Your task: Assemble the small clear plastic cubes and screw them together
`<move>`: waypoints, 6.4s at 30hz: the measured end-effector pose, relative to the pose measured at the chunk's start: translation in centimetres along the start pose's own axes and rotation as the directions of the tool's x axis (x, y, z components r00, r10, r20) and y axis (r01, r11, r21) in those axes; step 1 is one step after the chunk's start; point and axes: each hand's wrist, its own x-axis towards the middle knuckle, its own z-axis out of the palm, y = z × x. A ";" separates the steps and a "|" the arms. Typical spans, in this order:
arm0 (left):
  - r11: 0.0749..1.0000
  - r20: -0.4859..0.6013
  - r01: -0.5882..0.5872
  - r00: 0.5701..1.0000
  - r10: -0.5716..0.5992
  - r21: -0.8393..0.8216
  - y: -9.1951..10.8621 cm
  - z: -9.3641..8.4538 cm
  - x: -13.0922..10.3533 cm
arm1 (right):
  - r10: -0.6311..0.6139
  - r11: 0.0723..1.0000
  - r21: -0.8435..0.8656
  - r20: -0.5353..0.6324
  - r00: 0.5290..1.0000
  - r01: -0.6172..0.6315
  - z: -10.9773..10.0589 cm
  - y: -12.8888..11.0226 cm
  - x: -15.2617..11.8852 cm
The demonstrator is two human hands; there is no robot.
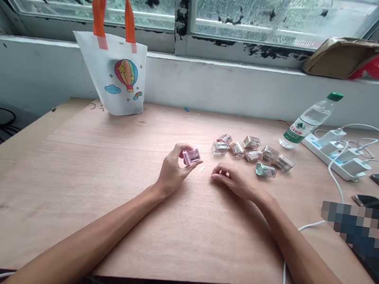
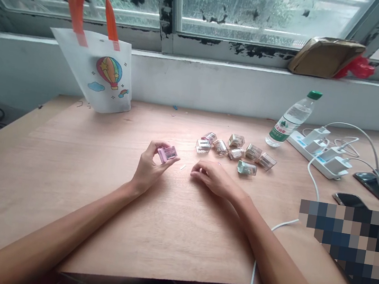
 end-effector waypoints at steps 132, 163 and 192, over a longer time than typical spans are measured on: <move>0.938 0.652 -0.253 0.757 0.041 0.236 1.5 0.3 0.4 | -0.116 0.958 0.068 -0.793 0.598 0.277 1.1 -1.2 0.3; 0.941 0.655 -0.248 0.754 0.040 0.228 1.5 0.4 0.3 | -0.282 0.936 -0.039 -0.680 0.677 0.350 1.0 -1.8 0.0; 0.949 0.658 -0.239 0.752 0.045 0.208 1.7 0.3 0.4 | -0.201 0.939 0.052 -0.719 0.666 0.339 1.3 -1.9 -0.1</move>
